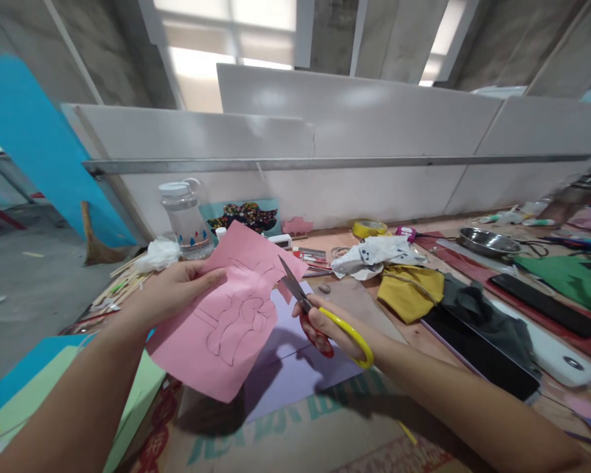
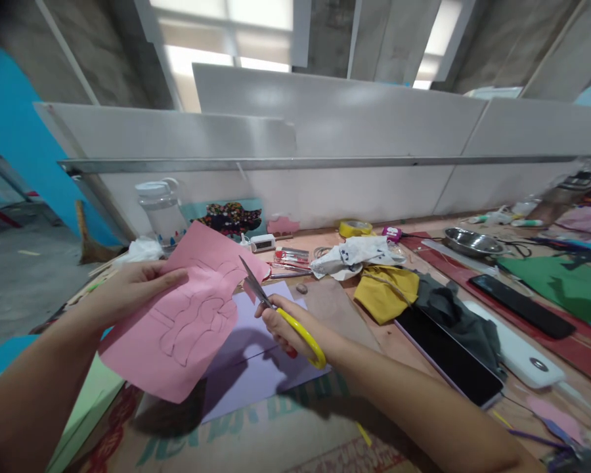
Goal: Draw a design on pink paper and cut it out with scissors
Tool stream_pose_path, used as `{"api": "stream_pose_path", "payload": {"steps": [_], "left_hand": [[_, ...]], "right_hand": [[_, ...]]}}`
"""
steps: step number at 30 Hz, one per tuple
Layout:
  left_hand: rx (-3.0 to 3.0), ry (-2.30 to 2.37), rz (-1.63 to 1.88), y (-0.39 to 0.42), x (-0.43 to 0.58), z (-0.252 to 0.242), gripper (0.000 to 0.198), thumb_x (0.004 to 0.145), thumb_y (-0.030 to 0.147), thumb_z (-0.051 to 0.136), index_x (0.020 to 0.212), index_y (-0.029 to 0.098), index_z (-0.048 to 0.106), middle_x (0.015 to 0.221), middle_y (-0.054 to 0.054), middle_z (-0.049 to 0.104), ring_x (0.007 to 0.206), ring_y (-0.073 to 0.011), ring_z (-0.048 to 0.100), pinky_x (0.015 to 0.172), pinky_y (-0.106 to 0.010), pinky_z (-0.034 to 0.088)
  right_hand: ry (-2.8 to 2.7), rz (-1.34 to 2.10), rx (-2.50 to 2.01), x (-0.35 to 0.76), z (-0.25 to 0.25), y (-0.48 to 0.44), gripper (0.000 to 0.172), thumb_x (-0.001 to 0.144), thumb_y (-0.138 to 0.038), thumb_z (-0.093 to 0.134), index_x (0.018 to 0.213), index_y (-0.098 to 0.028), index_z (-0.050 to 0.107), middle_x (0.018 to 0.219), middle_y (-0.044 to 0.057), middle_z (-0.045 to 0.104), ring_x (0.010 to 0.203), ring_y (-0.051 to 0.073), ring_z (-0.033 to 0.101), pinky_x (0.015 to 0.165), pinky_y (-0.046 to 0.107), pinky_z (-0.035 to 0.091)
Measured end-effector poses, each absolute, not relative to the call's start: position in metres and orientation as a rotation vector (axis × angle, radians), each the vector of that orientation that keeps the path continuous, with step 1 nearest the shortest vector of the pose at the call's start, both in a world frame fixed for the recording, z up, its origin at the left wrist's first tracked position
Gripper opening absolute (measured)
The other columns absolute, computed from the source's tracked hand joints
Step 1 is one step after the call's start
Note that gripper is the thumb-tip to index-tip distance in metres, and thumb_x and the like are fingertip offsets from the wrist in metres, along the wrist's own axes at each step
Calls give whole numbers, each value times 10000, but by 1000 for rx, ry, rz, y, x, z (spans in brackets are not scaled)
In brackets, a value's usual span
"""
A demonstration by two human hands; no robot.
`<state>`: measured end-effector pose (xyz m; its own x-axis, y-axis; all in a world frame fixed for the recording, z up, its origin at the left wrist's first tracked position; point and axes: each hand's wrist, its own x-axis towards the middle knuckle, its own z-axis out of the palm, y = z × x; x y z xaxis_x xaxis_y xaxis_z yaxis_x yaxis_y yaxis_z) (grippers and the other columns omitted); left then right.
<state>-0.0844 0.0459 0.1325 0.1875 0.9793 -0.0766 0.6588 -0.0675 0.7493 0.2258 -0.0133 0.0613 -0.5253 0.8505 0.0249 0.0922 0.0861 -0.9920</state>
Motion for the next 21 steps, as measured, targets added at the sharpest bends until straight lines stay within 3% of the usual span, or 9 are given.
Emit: {"api": "stream_pose_path", "payload": {"steps": [3, 6, 8, 11, 14, 17, 21], "left_hand": [[1788, 1539, 656, 46, -88, 135, 572, 764, 736, 703, 907, 188, 782, 702, -22, 723, 622, -203, 622, 520, -248, 422], [1721, 1550, 764, 44, -94, 138, 557, 743, 731, 726, 867, 190, 759, 680, -12, 692, 592, -181, 586, 509, -243, 414], [1684, 1559, 800, 39, -95, 140, 573, 748, 742, 715, 878, 185, 753, 680, -13, 684, 587, -177, 580, 508, -243, 408], [1694, 1510, 714, 29, -85, 145, 599, 738, 748, 711, 908, 177, 772, 728, -38, 717, 634, -207, 618, 537, -266, 436], [1799, 1399, 605, 18, -64, 151, 547, 713, 721, 733, 839, 190, 775, 728, -37, 715, 645, -212, 619, 545, -273, 445], [1919, 1320, 512, 11, -44, 155, 506, 724, 708, 718, 664, 205, 719, 601, -8, 621, 569, -175, 548, 486, -252, 378], [1853, 1291, 620, 7, -33, 148, 470, 788, 669, 704, 767, 202, 748, 769, -41, 711, 676, -209, 627, 542, -278, 478]], "right_hand": [[-2086, 1340, -1108, 247, 89, -9, 391, 990, -593, 523, 1080, -216, 575, 694, -41, 507, 512, 100, 459, 451, 209, 360], [-2549, 1110, -1017, 278, 123, -12, 178, 903, -350, 700, 1027, -223, 702, 846, 15, 644, 722, 149, 589, 597, 231, 443], [-2593, 1084, -978, 295, 140, -19, 200, 904, -323, 697, 1080, -232, 726, 864, 18, 651, 742, 153, 598, 646, 247, 468], [-2193, 1101, -1108, 300, 152, -28, 251, 944, -397, 644, 1113, -220, 698, 864, 34, 641, 714, 151, 578, 617, 255, 474], [-1854, 1008, -1142, 283, 147, -23, 296, 876, -411, 723, 1075, -209, 639, 811, 16, 631, 656, 143, 561, 556, 245, 437], [-1752, 1096, -1012, 260, 132, -11, 363, 787, -393, 802, 1017, -210, 590, 771, -31, 576, 593, 107, 481, 545, 236, 394], [-1542, 1133, -893, 237, 117, -5, 373, 691, -279, 825, 947, -209, 563, 770, -60, 512, 664, 108, 481, 654, 248, 406]]}}
